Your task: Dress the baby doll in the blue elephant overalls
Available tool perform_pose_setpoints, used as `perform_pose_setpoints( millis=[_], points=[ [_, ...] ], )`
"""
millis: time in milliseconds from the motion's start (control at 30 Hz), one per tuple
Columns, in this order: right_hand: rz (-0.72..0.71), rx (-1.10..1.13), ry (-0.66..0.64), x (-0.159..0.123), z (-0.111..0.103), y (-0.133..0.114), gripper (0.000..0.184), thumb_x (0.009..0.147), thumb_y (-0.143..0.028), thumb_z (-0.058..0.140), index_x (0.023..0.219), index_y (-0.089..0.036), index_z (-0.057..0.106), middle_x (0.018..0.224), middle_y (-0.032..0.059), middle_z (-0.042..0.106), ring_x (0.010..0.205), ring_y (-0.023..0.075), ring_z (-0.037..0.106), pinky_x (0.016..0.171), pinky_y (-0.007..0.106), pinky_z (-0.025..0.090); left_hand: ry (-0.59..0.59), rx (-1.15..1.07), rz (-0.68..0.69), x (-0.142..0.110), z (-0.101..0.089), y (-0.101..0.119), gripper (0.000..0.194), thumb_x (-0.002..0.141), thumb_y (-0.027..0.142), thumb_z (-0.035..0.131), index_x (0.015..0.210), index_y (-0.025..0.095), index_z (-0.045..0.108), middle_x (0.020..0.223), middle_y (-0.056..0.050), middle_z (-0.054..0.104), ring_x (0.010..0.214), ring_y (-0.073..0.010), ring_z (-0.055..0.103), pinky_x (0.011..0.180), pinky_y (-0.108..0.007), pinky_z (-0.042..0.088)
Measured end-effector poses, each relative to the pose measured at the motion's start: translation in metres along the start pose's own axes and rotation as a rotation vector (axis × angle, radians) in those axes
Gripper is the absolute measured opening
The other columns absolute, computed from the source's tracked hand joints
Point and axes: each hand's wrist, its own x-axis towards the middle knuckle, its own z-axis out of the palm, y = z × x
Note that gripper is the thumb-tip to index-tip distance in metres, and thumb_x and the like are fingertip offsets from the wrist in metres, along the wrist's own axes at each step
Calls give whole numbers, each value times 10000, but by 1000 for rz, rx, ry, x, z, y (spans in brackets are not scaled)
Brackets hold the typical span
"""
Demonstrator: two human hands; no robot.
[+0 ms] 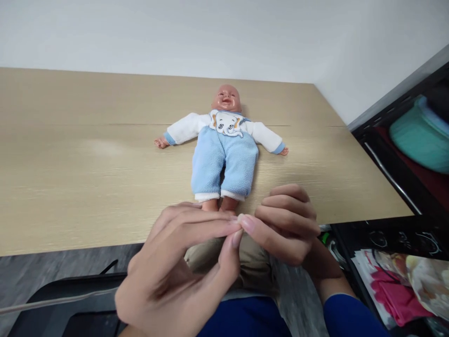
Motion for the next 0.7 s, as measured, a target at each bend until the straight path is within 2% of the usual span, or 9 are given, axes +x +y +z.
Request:
perform_pose_setpoints(
  millis=[67, 200, 367, 467, 567, 700],
  points=[
    [-43, 31, 33, 3, 2, 2, 252, 1212, -96, 600, 1148, -255, 785, 870, -55, 749, 784, 126, 690, 790, 366, 596, -25, 25, -7, 1, -3, 1, 294, 906, 223, 996, 1132, 385, 904, 992, 43, 892, 830, -274, 806, 844, -554, 677],
    [-40, 34, 8, 6, 4, 6, 240, 1160, -74, 690, 1124, -280, 808, 873, -53, 748, 789, 120, 702, 805, 343, 603, -66, 99, -31, 1, -8, 3, 152, 1030, 312, 938, 1133, 412, 887, 1014, 37, 889, 900, -274, 806, 862, -542, 673],
    [-76, 37, 126, 2, 23, 17, 224, 1203, -127, 666, 1058, -265, 765, 813, -82, 749, 682, 89, 649, 716, 298, 587, -86, 22, -23, 3, -6, -3, 254, 950, 177, 954, 1124, 341, 870, 1059, 13, 872, 963, -259, 802, 893, -487, 649],
    [-53, 119, 254, 2, 44, 20, 198, 1263, -197, 637, 1145, -225, 793, 773, -89, 725, 611, 73, 607, 617, 288, 521, -56, -74, -80, 4, 0, -8, 325, 899, 119, 952, 1131, 331, 872, 1035, 4, 853, 959, -273, 782, 854, -479, 605],
    [-53, 189, 392, 4, 62, 21, 206, 1278, -223, 636, 1181, -190, 815, 761, -90, 704, 588, 62, 594, 559, 293, 455, -61, -221, -171, 7, 3, -10, 360, 869, 56, 931, 1126, 295, 853, 1022, -3, 835, 952, -244, 771, 836, -434, 593],
    [-70, 206, 409, 7, 69, 21, 207, 1282, -221, 632, 1174, -201, 808, 740, -103, 684, 581, 55, 596, 574, 279, 464, -69, -318, -234, 10, 1, -13, 367, 919, 58, 928, 1199, 279, 843, 1119, -16, 825, 1063, -198, 778, 950, -325, 649]
  ],
)
